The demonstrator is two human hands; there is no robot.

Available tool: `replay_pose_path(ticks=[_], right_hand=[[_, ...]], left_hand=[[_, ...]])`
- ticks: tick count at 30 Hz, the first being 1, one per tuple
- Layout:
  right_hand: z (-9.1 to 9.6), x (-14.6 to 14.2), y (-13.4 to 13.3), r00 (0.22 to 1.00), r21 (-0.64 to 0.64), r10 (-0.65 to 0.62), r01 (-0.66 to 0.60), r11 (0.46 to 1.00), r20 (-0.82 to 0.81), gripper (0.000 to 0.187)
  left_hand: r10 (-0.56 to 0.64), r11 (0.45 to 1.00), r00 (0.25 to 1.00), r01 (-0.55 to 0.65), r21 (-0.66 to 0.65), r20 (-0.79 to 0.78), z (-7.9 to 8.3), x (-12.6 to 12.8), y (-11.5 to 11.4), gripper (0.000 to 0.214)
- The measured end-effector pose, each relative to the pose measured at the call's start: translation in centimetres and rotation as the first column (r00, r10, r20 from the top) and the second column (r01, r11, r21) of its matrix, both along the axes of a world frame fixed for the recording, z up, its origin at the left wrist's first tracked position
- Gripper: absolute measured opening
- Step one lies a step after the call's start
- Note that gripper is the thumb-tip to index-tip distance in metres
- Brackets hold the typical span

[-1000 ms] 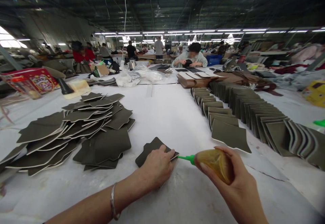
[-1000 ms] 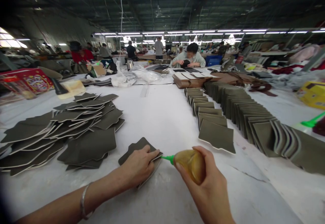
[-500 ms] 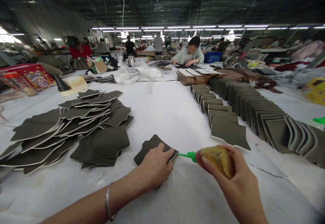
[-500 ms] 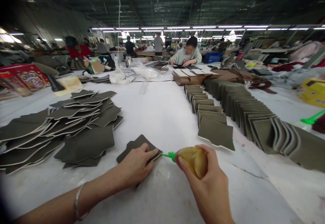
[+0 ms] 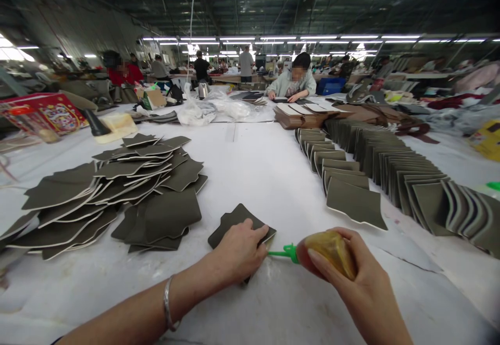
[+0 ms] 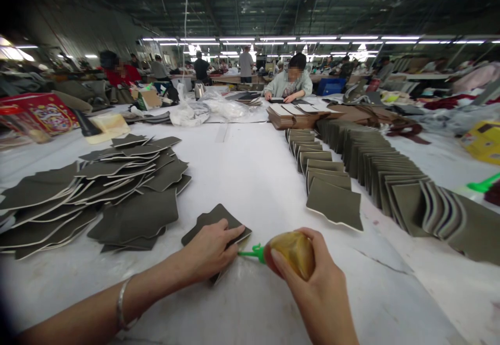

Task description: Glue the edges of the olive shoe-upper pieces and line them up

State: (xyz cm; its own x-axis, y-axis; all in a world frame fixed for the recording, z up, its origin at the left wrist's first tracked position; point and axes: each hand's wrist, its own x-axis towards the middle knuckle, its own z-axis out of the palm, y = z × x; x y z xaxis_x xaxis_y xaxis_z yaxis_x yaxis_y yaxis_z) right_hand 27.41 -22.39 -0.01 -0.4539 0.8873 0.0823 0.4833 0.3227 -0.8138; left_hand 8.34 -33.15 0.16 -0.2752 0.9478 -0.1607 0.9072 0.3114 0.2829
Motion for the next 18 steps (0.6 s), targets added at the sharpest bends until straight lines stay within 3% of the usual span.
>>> replay_pose_path(ticks=[3, 7, 12, 18], right_hand=[[-0.3, 0.2, 0.0, 0.997, -0.057, 0.058, -0.061, 0.997, -0.044, 0.05], [-0.4, 0.2, -0.2, 0.999, 0.028, -0.041, 0.042, 0.999, -0.028, 0.053], [-0.4, 0.2, -1.3, 0.99, -0.087, 0.09, -0.099, 0.991, -0.107, 0.047], [-0.6, 0.4, -1.6, 0.992, -0.068, 0.069, -0.076, 0.995, -0.104, 0.048]], left_hand=[[-0.009, 1.0, 1.0, 0.009, -0.004, -0.001, 0.1, -0.2, -0.1, 0.046], [-0.017, 1.0, 0.999, 0.017, -0.014, 0.027, 0.2, -0.5, -0.1, 0.046], [-0.019, 1.0, 1.0, 0.019, -0.003, 0.022, -0.1, -0.7, -0.1, 0.046], [-0.025, 1.0, 1.0, 0.025, 0.018, 0.013, -0.5, -0.7, -0.3, 0.047]])
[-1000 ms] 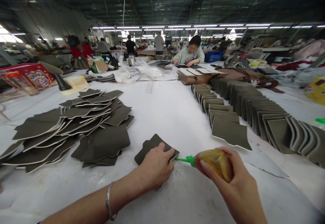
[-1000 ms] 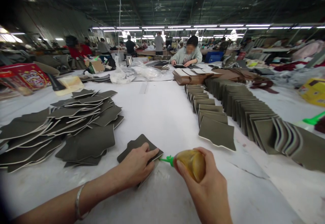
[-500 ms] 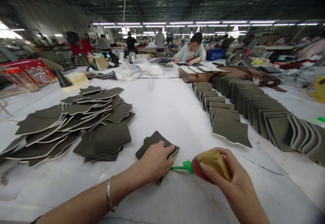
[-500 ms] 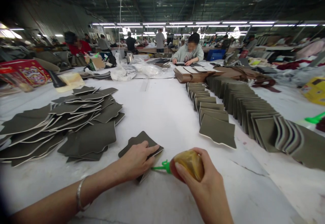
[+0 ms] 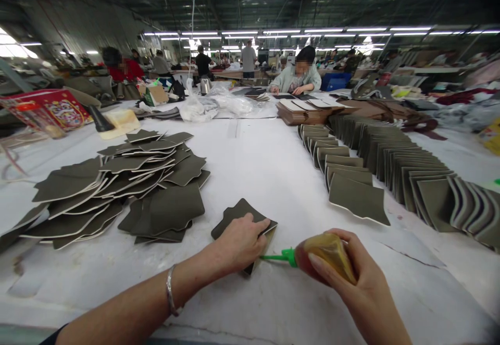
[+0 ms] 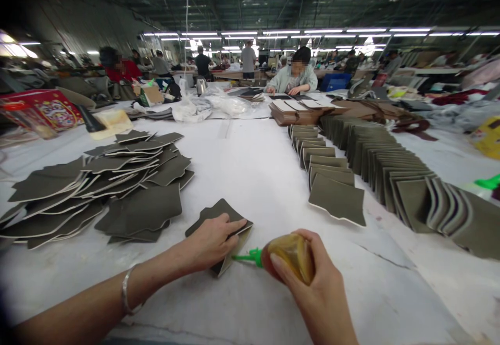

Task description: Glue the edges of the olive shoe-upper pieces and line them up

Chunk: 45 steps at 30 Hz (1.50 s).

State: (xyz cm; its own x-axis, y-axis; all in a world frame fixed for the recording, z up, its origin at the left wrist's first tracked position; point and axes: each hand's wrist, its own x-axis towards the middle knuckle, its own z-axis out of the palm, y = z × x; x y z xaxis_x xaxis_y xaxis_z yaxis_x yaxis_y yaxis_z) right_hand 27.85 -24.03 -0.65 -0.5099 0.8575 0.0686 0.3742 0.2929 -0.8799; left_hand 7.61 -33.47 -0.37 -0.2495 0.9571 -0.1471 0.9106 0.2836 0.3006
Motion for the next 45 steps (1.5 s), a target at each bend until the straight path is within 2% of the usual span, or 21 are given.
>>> replay_pose_path(ticks=[3, 7, 12, 14, 19, 21, 24, 30, 34, 40, 45], right_hand=[[0.2, 0.0, -0.7, 0.998, -0.068, 0.053, -0.055, 0.996, -0.037, 0.046], [0.4, -0.1, -1.2, 1.0, -0.039, -0.012, 0.011, 0.999, -0.022, 0.047], [-0.3, 0.0, -1.0, 0.995, -0.071, 0.067, -0.072, 0.995, -0.068, 0.043], [-0.6, 0.2, -0.3, 0.999, -0.034, 0.039, -0.041, 0.999, -0.032, 0.045], [-0.7, 0.7, 0.7, 0.989, 0.15, -0.143, 0.135, 0.98, 0.043, 0.055], [-0.5, 0.7, 0.6, 0.993, 0.135, -0.114, 0.108, 0.985, 0.036, 0.051], [-0.5, 0.7, 0.7, 1.0, 0.088, -0.001, -0.001, 0.996, 0.024, 0.049], [-0.5, 0.8, 1.7, 0.995, 0.181, -0.096, 0.087, 0.98, 0.041, 0.052], [-0.6, 0.8, 1.8, 1.0, 0.13, -0.013, 0.009, 0.991, 0.027, 0.052], [0.0, 0.1, 1.7, 0.989, 0.14, -0.149, 0.148, 0.979, -0.004, 0.053], [-0.4, 0.0, 0.5, 0.997, 0.009, -0.077, 0.077, 0.997, -0.025, 0.049]], left_hand=[[0.006, 1.0, 1.0, -0.006, 0.0, 0.003, 0.0, 0.0, 0.0, 0.047], [0.012, 1.0, 1.0, -0.012, -0.008, 0.003, 0.1, 0.0, 0.0, 0.047], [0.011, 1.0, 1.0, -0.011, -0.017, 0.008, 0.2, 0.0, 0.1, 0.047], [0.01, 1.0, 1.0, -0.01, -0.005, 0.005, 0.1, -0.1, 0.0, 0.047], [0.013, 1.0, 1.0, -0.013, -0.002, 0.014, 0.1, 0.0, 0.2, 0.045], [0.007, 1.0, 1.0, -0.007, -0.004, 0.016, 0.0, -0.1, 0.4, 0.044], [0.01, 1.0, 1.0, -0.01, 0.003, 0.022, 0.0, -0.2, 0.5, 0.045], [0.012, 1.0, 0.999, -0.011, -0.021, 0.037, 0.1, -0.2, 0.4, 0.045], [0.018, 0.999, 0.999, -0.017, -0.031, 0.044, 0.4, -0.1, 0.3, 0.046], [0.014, 0.999, 0.999, -0.012, -0.034, 0.036, 0.8, 0.0, 0.4, 0.047], [0.025, 0.998, 0.999, -0.022, -0.05, 0.045, 0.8, -0.1, 0.5, 0.046]])
